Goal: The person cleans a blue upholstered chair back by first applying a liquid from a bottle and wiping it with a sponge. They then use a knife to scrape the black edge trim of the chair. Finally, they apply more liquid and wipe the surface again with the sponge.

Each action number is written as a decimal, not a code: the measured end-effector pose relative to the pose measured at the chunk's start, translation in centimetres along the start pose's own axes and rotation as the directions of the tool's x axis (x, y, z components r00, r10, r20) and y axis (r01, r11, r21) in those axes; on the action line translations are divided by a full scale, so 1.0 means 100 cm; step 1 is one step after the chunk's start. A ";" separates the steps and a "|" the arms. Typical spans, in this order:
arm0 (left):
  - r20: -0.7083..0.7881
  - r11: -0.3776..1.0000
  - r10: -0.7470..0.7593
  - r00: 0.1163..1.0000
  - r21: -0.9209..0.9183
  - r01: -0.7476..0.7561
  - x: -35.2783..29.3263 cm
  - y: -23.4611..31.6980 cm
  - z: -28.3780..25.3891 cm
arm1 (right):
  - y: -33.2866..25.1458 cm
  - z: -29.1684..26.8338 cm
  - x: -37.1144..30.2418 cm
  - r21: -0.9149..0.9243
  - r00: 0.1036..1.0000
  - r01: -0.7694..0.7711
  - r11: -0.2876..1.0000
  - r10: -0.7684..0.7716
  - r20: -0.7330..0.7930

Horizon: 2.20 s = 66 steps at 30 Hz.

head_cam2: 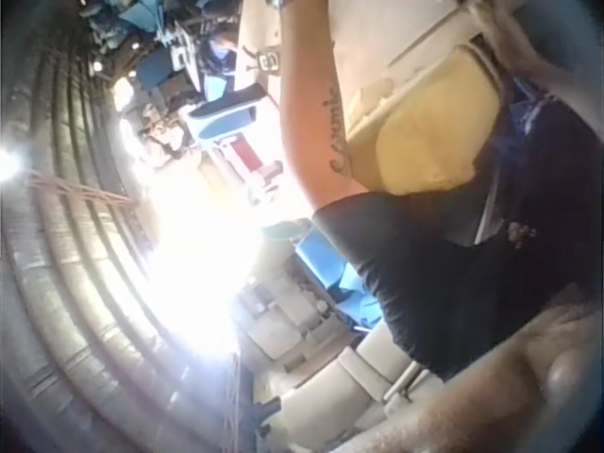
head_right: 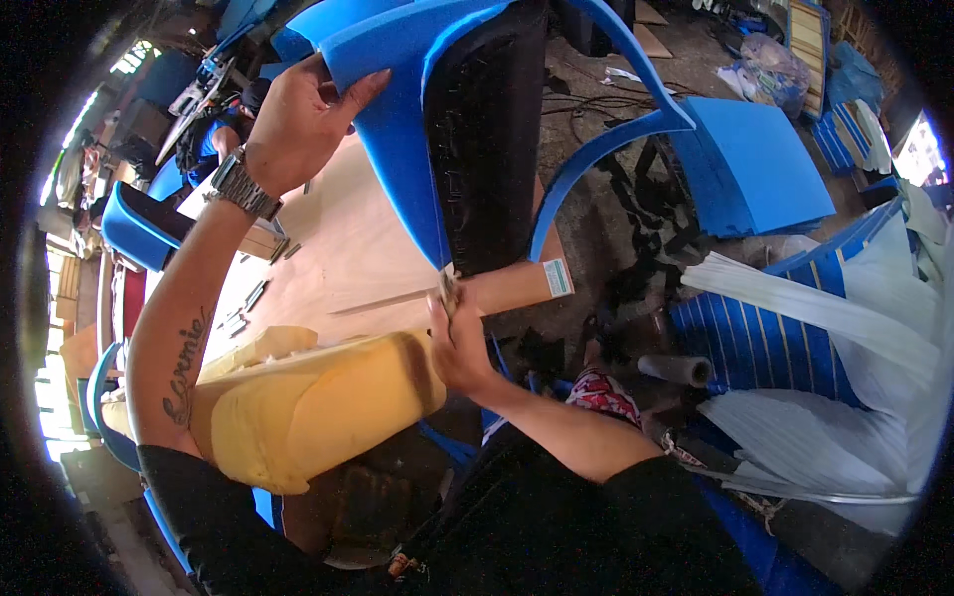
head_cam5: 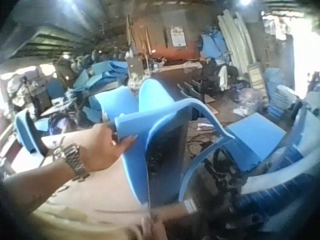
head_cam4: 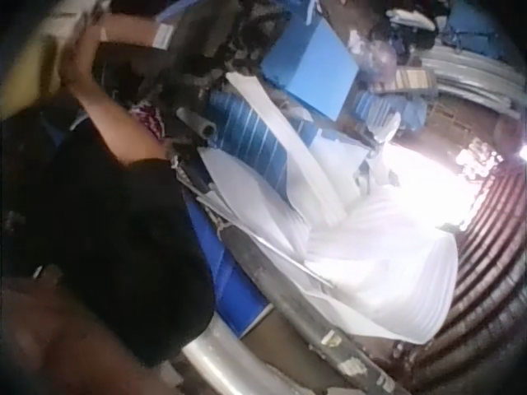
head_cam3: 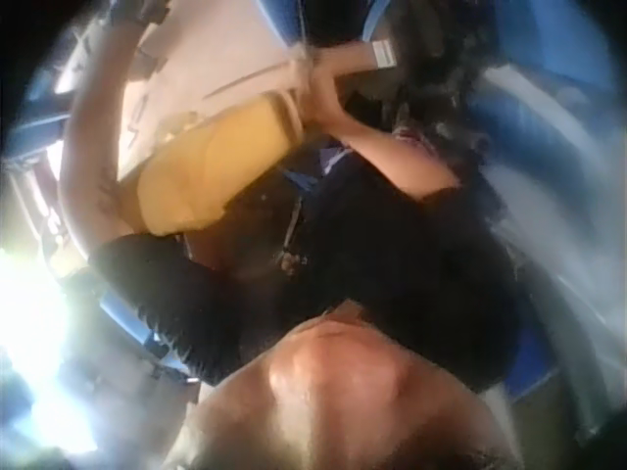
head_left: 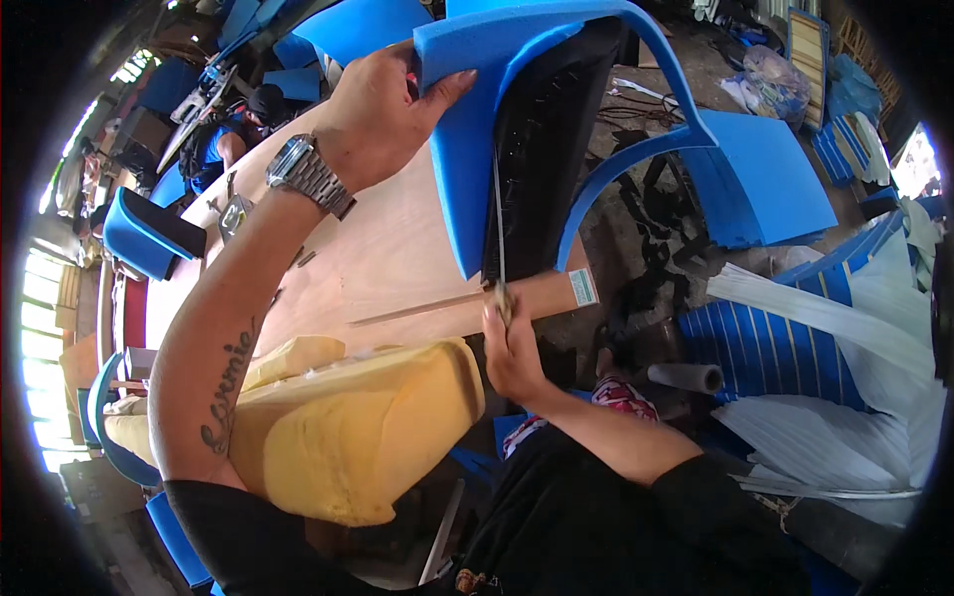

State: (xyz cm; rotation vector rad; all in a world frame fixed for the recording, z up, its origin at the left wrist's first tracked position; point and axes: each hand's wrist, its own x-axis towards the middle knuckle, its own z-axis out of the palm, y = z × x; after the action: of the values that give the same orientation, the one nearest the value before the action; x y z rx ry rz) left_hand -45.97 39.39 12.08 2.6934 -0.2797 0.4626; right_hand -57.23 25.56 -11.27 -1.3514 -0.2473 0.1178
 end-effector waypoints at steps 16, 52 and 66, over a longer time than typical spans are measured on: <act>-0.046 0.996 -0.067 0.997 -0.070 0.063 -0.004 0.010 -0.003 | 0.079 -0.007 -0.020 -0.156 0.988 -0.153 0.976 0.151 -0.027; -0.107 0.984 0.086 0.991 -0.144 -0.101 -0.015 0.017 0.012 | 0.161 0.009 0.024 -0.265 0.993 -0.015 0.964 -0.016 -0.116; -0.149 0.983 0.077 0.986 -0.155 -0.100 -0.018 0.017 0.015 | 0.178 0.011 0.027 -0.311 0.986 -0.149 0.939 0.117 -0.119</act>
State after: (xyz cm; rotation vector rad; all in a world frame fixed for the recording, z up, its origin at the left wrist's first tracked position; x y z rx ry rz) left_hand -47.63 37.45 10.72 2.4836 -0.3807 0.6283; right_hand -53.88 31.10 -28.08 -1.6923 -0.0918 0.1281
